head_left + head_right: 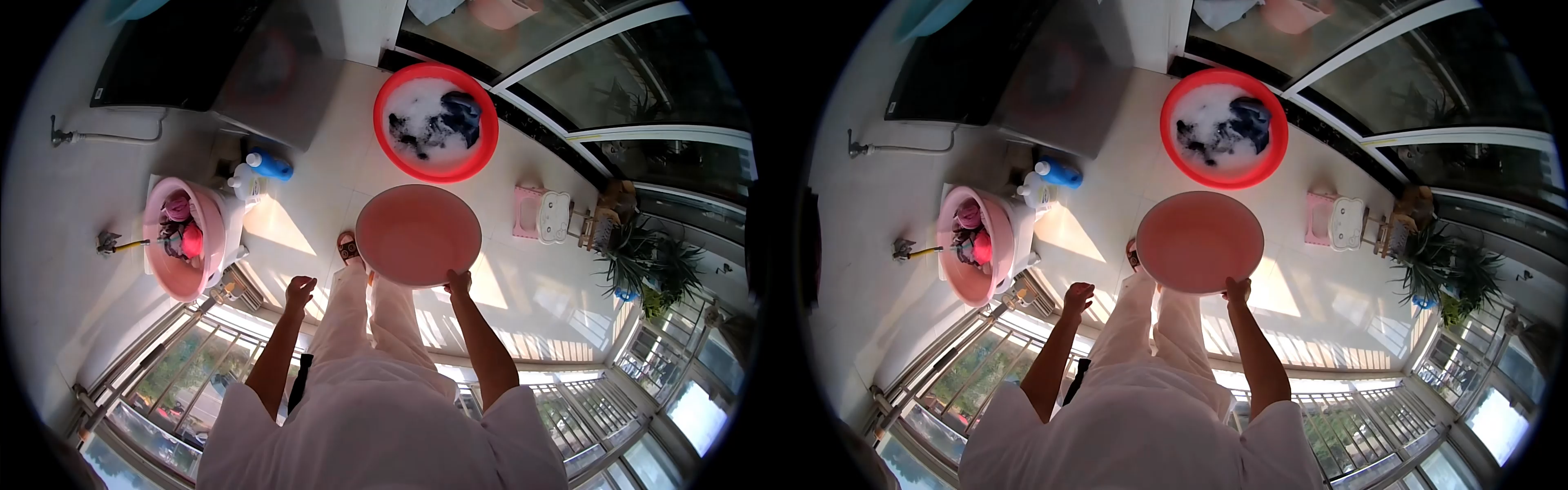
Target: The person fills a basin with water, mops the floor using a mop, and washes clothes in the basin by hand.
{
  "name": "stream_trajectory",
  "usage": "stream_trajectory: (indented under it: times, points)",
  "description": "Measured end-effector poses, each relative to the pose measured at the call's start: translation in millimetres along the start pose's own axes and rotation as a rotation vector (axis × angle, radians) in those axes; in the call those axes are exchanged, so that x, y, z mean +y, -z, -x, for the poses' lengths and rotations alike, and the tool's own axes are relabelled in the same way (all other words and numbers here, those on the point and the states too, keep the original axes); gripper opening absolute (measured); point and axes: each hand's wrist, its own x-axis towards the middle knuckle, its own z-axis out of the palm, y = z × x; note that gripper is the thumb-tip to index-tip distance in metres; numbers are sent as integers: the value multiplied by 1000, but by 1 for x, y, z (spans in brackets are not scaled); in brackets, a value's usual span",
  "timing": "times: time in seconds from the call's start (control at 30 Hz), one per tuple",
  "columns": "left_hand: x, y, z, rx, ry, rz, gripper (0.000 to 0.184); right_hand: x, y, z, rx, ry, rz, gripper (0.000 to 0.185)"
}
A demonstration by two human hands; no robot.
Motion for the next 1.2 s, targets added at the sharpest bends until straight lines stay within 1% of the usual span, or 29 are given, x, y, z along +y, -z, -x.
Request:
stream_trajectory:
  times: [0.07,0.17,0.2,0.23,0.3,0.37,0.4,0.47,0.5,0.53,0.63,0.7,0.73,0.8,0.83,0.9,1.0,1.03,1.1,1.13,1.17,1.2]
  points:
    - [8,-7,0,-63,26,-7,28,2,6,-5,53,5,28,40]
    - [20,-26,-3,-109,60,-27,32,-17,5,10,68,7,83,39]
    - [23,-34,-3,-128,86,-36,41,-25,3,17,2,8,81,38]
    - [28,-42,-3,-149,108,-43,50,-25,-4,18,-16,35,56,38]
    - [37,-57,2,-206,212,37,73,-23,-18,21,-50,89,8,38]
    - [46,-66,5,-250,337,95,84,-34,-40,36,-79,105,13,38]
    - [41,-69,2,-222,386,157,82,-40,-50,41,-107,111,32,38]
    - [30,-63,-6,-319,361,285,81,-50,-72,52,-192,128,62,37]
    - [27,-60,-6,-365,347,350,80,-55,-83,58,-199,130,97,35]
    - [24,-57,-2,-276,326,437,72,-60,-95,64,-207,135,132,34]
    - [1,-37,-14,-177,280,611,57,-76,-120,82,-281,177,193,33]
    - [-9,-27,-27,-84,325,713,52,-89,-130,97,-357,196,247,36]
    - [-7,-21,-28,-36,348,765,50,-99,-134,108,-418,144,232,36]
    - [1,-6,-28,21,377,759,49,-117,-141,126,-548,35,207,37]
    - [0,4,-29,54,392,759,48,-117,-139,130,-638,98,200,42]
    - [-5,25,-26,113,348,783,47,-122,-133,137,-630,249,264,45]
    - [-10,57,-17,160,325,796,44,-126,-102,123,-579,370,393,43]
    - [-15,69,-12,146,290,838,44,-124,-86,115,-548,399,430,42]
    - [-20,92,-3,102,207,911,43,-110,-46,86,-465,440,495,41]
    - [-14,103,6,134,210,893,41,-103,-25,76,-415,434,514,37]
    - [-8,113,14,161,214,872,40,-95,0,67,-359,425,530,33]
    - [-9,122,17,165,214,897,43,-83,26,52,-326,361,548,30]
